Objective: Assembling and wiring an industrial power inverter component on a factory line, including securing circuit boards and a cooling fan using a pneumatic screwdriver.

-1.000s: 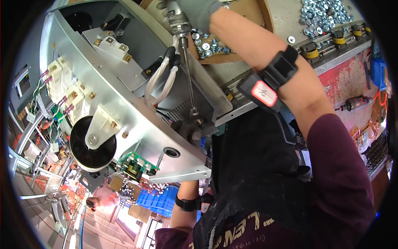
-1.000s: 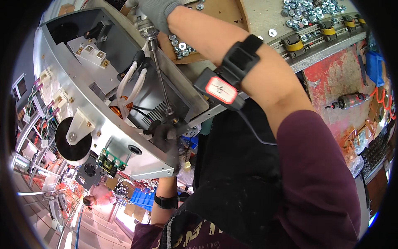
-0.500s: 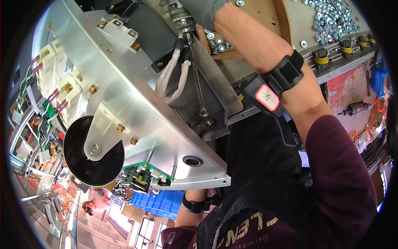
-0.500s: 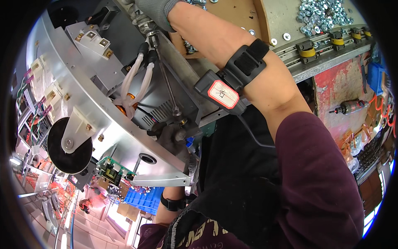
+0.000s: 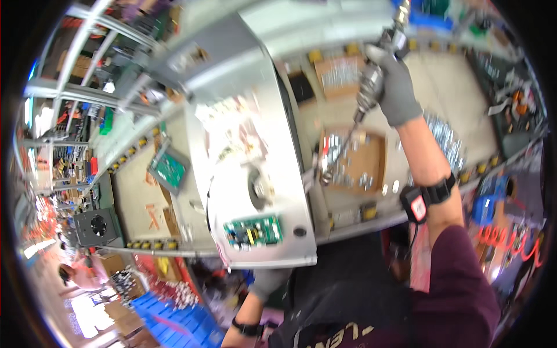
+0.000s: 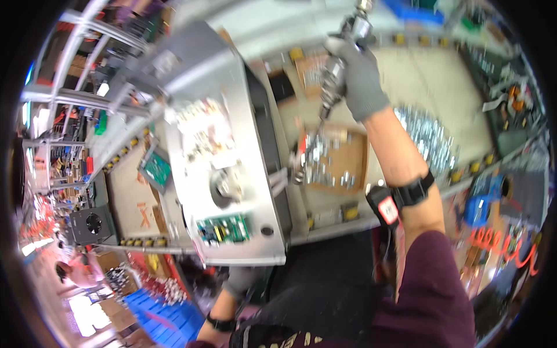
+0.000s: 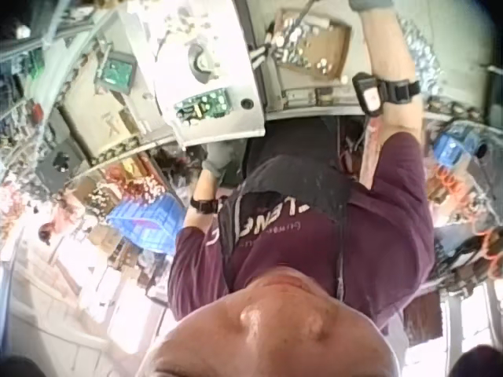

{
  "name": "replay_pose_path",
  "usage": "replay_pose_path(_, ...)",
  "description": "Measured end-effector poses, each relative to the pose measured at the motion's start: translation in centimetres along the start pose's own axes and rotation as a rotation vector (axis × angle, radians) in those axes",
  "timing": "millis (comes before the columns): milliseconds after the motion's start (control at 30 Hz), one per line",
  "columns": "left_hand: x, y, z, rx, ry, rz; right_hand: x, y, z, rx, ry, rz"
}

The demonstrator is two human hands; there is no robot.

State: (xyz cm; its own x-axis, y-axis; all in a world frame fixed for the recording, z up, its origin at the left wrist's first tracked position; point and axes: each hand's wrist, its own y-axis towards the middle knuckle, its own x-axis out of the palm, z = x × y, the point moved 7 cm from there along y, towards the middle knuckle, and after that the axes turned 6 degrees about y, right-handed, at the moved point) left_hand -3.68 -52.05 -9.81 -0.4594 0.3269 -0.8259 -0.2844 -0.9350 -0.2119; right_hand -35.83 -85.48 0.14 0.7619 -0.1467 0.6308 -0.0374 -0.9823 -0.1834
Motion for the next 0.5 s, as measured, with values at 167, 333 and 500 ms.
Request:
replay_pose_path(167,-3.2,-5.9,-2.3,-0.559,-0.937,-0.231,11.6,2.2,-13.0,-0.491,-0.326,-0.138)
replay_pose_path(333,-11.4,-11.9,1.1,-0.668,-1.145,0.172,22.3,6.8,-18.5,-0.739,-0.531,-0.301)
replay_pose_path(500,-15.1,-14.7,3.6,-0.391,-1.154,0.398,29.9,20.0,-21.8,-1.145,-1.115,-0.091)
